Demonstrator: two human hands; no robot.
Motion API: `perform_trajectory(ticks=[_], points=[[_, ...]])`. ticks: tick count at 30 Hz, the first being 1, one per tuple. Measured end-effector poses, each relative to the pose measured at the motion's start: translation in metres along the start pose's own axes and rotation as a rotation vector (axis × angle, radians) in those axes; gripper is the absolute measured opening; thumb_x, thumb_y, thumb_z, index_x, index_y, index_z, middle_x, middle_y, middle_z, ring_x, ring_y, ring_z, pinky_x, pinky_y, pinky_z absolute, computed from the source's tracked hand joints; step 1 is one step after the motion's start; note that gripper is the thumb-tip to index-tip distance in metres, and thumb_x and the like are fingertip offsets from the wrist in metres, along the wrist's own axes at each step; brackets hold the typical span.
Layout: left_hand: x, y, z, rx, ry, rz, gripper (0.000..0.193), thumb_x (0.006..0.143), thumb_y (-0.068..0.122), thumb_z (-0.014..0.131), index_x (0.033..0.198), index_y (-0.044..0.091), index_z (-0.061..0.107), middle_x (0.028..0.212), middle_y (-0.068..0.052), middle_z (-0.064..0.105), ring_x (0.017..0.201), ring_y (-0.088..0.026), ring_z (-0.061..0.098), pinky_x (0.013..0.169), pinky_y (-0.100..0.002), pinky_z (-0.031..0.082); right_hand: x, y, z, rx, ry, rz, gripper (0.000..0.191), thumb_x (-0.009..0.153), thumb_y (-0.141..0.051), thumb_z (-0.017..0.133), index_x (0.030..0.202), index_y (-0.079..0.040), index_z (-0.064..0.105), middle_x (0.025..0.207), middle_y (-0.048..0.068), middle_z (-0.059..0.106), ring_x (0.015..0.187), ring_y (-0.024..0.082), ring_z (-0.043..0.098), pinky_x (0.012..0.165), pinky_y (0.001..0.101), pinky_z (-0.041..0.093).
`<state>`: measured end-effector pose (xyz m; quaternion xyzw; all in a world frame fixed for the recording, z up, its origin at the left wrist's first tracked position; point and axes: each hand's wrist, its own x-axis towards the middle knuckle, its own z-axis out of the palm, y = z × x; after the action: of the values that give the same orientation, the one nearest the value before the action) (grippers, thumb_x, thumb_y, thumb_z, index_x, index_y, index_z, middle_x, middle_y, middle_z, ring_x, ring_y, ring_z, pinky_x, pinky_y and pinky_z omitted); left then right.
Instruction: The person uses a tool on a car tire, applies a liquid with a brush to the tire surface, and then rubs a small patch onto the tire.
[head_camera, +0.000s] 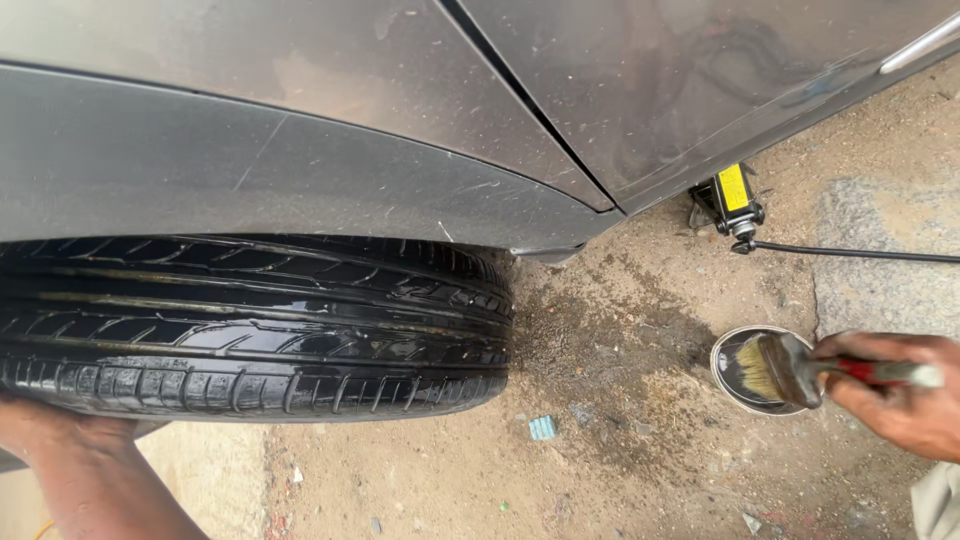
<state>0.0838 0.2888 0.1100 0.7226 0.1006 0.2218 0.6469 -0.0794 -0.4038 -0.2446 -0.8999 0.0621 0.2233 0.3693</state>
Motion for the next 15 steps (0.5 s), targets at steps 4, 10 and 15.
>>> perform_trajectory(ticks=[4,10,15], points=[[0.003,-0.006,-0.009,-0.084,-0.065,0.035,0.084,0.104,0.062,0.035,0.162,0.001,0.029,0.159,-0.029,0.033,0.146,-0.043,0.047,0.113,-0.065,0.052,0.007,-0.022,0.008,-0.267,-0.245,0.201,0.049,0.090,-0.037,0.065,0.139,-0.032,0.062,0.100,-0.002,0.084,0.065,0.018,0.070,0.058,0.0324,0.062],[-0.007,-0.004,0.002,-0.086,0.003,0.066,0.083,0.105,0.061,0.031,0.159,-0.001,0.028,0.155,-0.033,0.037,0.143,-0.044,0.051,0.108,-0.061,0.055,0.004,-0.054,0.014,-0.290,-0.179,0.012,0.056,0.081,-0.043,0.076,0.135,-0.037,0.066,0.116,-0.001,0.076,0.084,0.012,0.076,0.070,0.0303,0.066],[-0.014,0.006,0.022,-0.074,0.114,0.046,0.081,0.095,0.062,0.025,0.155,0.009,0.037,0.145,-0.024,0.050,0.132,-0.036,0.058,0.095,-0.056,0.061,0.006,-0.027,0.017,0.261,-0.068,0.266,0.039,0.088,-0.029,0.070,0.127,-0.023,0.070,0.108,0.005,0.080,0.086,0.022,0.077,0.076,0.0380,0.065]])
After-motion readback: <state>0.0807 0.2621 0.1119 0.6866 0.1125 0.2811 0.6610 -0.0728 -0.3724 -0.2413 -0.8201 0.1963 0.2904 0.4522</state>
